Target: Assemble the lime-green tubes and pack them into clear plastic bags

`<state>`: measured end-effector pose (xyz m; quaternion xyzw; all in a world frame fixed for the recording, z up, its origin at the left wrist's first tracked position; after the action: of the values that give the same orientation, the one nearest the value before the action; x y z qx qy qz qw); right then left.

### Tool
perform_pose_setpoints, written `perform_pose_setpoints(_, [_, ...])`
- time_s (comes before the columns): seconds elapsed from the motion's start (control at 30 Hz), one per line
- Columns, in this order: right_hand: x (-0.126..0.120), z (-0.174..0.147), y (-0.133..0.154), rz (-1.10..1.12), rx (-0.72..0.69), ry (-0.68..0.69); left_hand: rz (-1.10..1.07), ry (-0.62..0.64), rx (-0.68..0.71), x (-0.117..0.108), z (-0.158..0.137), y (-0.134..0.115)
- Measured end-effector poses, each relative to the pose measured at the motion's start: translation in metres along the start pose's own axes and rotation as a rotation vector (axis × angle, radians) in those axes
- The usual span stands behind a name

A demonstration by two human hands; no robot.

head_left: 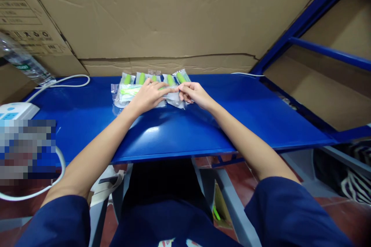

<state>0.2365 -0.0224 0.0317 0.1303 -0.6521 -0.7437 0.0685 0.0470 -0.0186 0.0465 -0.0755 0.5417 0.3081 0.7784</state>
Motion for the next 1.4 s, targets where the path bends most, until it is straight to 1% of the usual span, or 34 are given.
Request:
perform_pose_setpoints(0.1, [-0.003, 0.001, -0.002, -0.008, -0.021, -0.076, -0.021, 0.003, -0.016, -0.001, 0.001, 0.001])
perform_pose_setpoints(0.2, [-0.006, 0.001, -0.005, -0.006, 0.001, -0.15, -0.031, -0.003, -0.028, -0.002, 0.001, 0.002])
perform_pose_setpoints(0.23, [-0.006, 0.001, -0.005, -0.001, 0.017, -0.156, -0.031, -0.006, -0.03, -0.003, 0.001, 0.001])
perform_pose_setpoints(0.3, [-0.004, 0.0, -0.007, -0.006, 0.065, -0.106, -0.029, -0.012, -0.034, -0.004, 0.001, 0.001])
perform_pose_setpoints(0.4, [0.002, -0.002, -0.006, -0.011, 0.128, 0.029, -0.029, -0.023, -0.046, -0.005, 0.001, 0.0])
perform_pose_setpoints(0.47, [0.006, -0.003, -0.006, 0.015, 0.135, 0.089, -0.032, -0.034, -0.046, -0.004, 0.001, -0.001])
perform_pose_setpoints(0.6, [0.009, -0.002, -0.006, 0.057, 0.101, 0.155, -0.033, -0.07, -0.036, -0.001, 0.0, 0.0])
perform_pose_setpoints(0.8, [0.006, -0.001, -0.012, 0.036, 0.098, 0.196, -0.004, -0.047, -0.045, 0.003, 0.0, 0.003])
perform_pose_setpoints(0.93, [0.005, -0.001, -0.012, -0.003, 0.08, 0.178, -0.009, -0.04, -0.054, 0.002, 0.001, 0.001])
perform_pose_setpoints(1.07, [0.01, -0.001, -0.012, -0.058, 0.062, 0.164, -0.028, -0.025, -0.075, -0.001, 0.001, -0.002])
perform_pose_setpoints(1.27, [0.015, -0.002, -0.011, -0.092, 0.019, 0.116, -0.014, -0.051, -0.071, -0.008, 0.002, -0.008])
perform_pose_setpoints(1.4, [0.009, -0.004, -0.005, -0.107, 0.062, 0.215, -0.019, -0.055, -0.054, -0.007, 0.001, -0.008])
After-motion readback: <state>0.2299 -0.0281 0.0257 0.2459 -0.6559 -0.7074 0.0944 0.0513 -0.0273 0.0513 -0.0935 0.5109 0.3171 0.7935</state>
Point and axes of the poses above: each hand's wrist, its own z-axis towards the middle knuckle, its own x-axis out of the palm, y = z × x, the point moved 4 cm from there along z, towards the middle knuckle, and after that the axes turned 4 degrees about z, right-handed, at the moved point
